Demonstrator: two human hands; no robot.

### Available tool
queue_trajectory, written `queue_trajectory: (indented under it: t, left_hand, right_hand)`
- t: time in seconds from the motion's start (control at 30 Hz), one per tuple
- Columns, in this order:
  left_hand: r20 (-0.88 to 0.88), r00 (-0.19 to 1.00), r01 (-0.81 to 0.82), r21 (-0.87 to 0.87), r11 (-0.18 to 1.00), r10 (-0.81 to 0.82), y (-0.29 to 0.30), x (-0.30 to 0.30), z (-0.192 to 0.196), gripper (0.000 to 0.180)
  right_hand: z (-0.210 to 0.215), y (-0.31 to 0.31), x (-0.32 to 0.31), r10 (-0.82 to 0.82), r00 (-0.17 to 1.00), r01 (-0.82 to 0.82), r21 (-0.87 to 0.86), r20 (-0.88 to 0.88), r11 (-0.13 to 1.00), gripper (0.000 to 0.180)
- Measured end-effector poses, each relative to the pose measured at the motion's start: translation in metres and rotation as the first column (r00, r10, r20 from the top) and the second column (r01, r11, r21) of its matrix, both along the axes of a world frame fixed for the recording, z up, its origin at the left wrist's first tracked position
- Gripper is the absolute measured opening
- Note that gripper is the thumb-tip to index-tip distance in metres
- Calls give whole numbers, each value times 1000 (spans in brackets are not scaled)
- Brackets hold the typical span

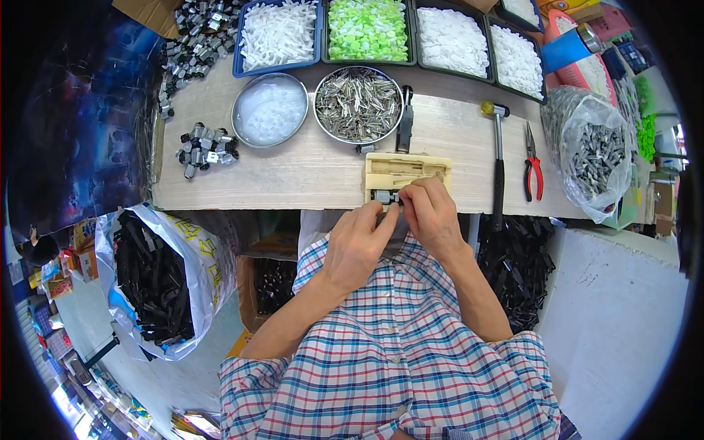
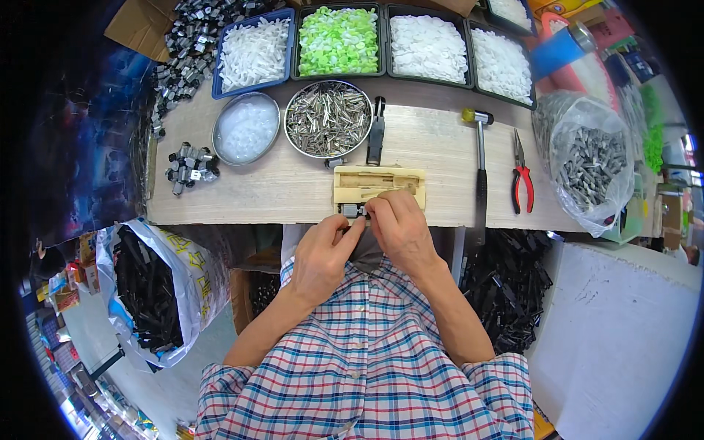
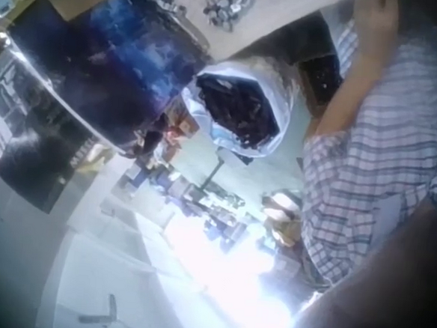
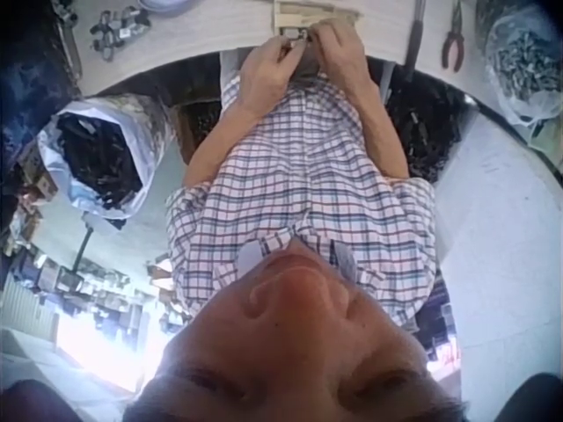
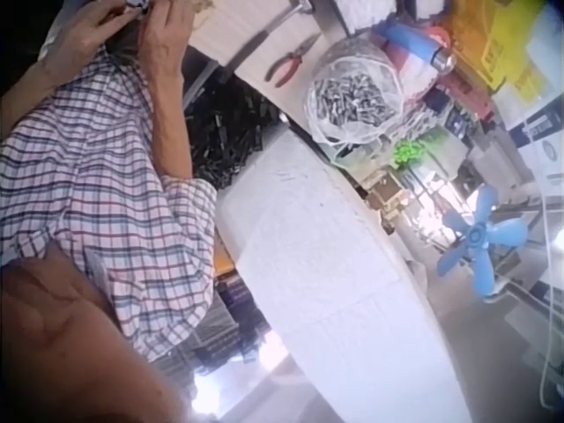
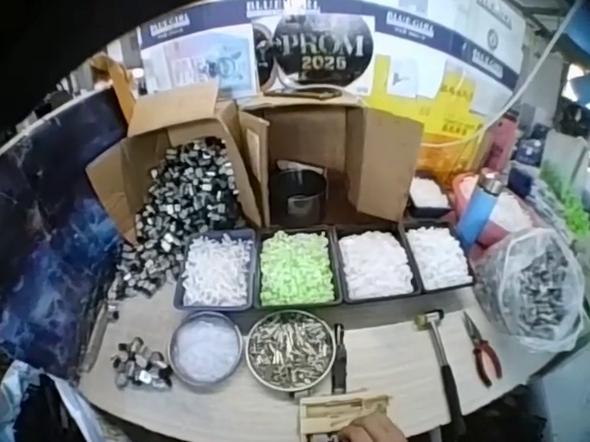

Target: Assembling small mechanical and electronic components into a fixture on a workbench.

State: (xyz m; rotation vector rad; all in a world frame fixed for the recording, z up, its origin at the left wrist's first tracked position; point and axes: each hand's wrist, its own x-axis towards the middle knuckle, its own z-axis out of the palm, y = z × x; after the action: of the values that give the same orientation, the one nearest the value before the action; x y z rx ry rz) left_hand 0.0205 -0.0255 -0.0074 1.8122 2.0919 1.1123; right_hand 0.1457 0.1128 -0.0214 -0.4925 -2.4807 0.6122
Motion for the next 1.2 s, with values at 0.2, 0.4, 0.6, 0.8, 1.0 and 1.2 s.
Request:
queue_trajectory:
  t: [0.2, 0.4, 0.6, 0.8, 1.0, 1.2]
  left_hand:
    - [-178, 984, -21, -53, 998, 11, 3, 1, 1, 51]
    - [-413, 909, -6, -163, 987, -62, -2, 8, 3, 54]
    - [-537, 841, -31, -161, 986, -61, -2, 10, 3, 45]
    - [-178, 982, 30, -214, 976, -69, 7, 0, 19, 46]
    - [209, 978, 37, -93, 995, -17, 6, -1, 23, 44]
    - [454, 890, 4, -93, 996, 39, 14, -5, 23, 30]
  right_hand:
    - [0, 2, 0, 14, 1000, -14, -3, 27, 1000, 27]
    - [3, 4, 0, 22, 999, -22, 7, 29, 1000, 26]
    - [4, 4, -2, 38, 999, -38, 10, 18, 999, 23]
    - [18, 13, 0, 101, 991, -100, -15, 92, 995, 19]
    - [38, 97, -22, -190, 965, 178, -77, -180, 981, 11]
    - [23, 205, -63, -387, 902, 415, 137, -193, 900, 8]
